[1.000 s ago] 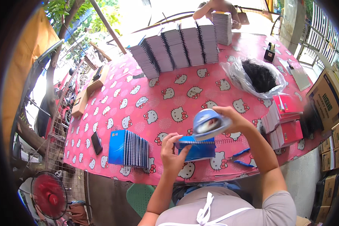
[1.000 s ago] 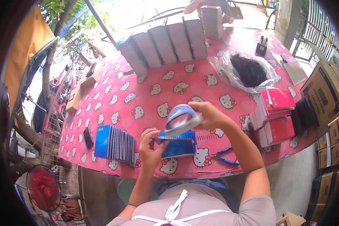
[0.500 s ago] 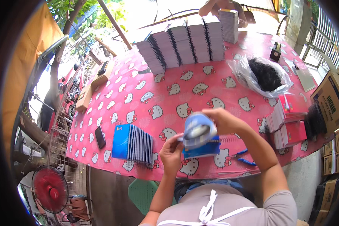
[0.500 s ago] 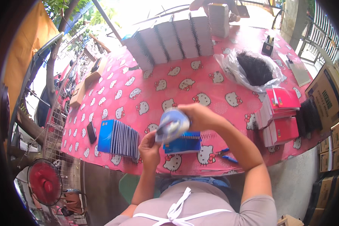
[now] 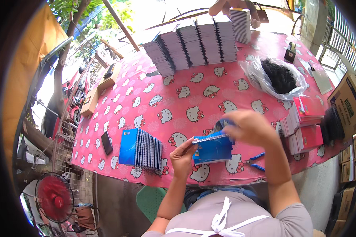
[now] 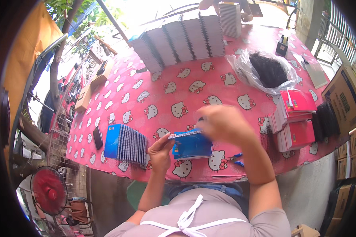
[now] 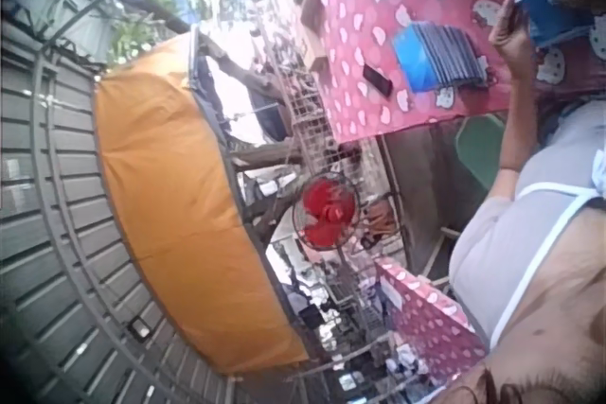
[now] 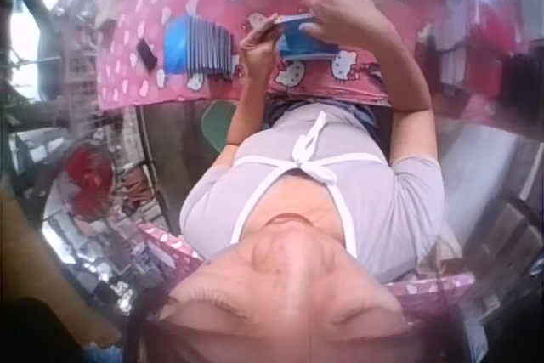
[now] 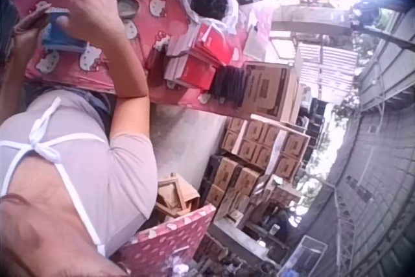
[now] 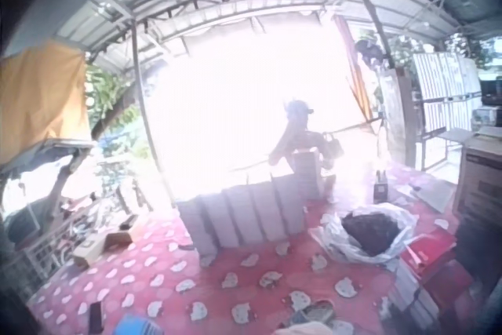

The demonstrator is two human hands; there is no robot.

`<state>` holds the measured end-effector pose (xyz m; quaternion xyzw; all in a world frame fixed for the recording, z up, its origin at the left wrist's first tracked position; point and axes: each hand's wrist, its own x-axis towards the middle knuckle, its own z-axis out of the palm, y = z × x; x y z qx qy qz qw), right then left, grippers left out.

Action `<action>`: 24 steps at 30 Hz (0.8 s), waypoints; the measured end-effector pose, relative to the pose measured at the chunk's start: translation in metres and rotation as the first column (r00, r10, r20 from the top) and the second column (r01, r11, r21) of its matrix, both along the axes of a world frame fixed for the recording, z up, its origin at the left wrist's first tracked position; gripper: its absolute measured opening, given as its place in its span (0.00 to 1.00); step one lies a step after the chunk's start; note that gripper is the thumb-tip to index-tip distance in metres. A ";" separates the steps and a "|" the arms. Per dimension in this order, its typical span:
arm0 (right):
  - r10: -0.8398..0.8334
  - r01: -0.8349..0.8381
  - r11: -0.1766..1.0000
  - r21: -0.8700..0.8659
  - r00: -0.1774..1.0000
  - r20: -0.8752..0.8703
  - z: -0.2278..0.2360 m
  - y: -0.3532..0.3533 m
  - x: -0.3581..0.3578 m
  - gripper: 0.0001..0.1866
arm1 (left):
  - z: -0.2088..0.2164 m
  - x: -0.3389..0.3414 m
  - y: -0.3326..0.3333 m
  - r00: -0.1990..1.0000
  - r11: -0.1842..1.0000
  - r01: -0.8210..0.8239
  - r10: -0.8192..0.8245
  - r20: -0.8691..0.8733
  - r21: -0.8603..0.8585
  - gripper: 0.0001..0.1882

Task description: The person applies adhesive tape to the spine of small blue booklets, smoothing the tape by hand and using a small tool to trim or press it, then places the booklets into stacks on the table.

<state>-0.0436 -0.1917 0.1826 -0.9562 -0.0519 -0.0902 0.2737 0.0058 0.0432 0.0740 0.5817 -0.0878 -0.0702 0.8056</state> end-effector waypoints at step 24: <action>-0.261 0.263 0.962 -0.067 0.965 0.037 -0.132 -0.002 -0.149 0.25 | 0.017 -0.041 -0.022 0.619 0.868 -0.116 -0.317 0.719 0.483 0.11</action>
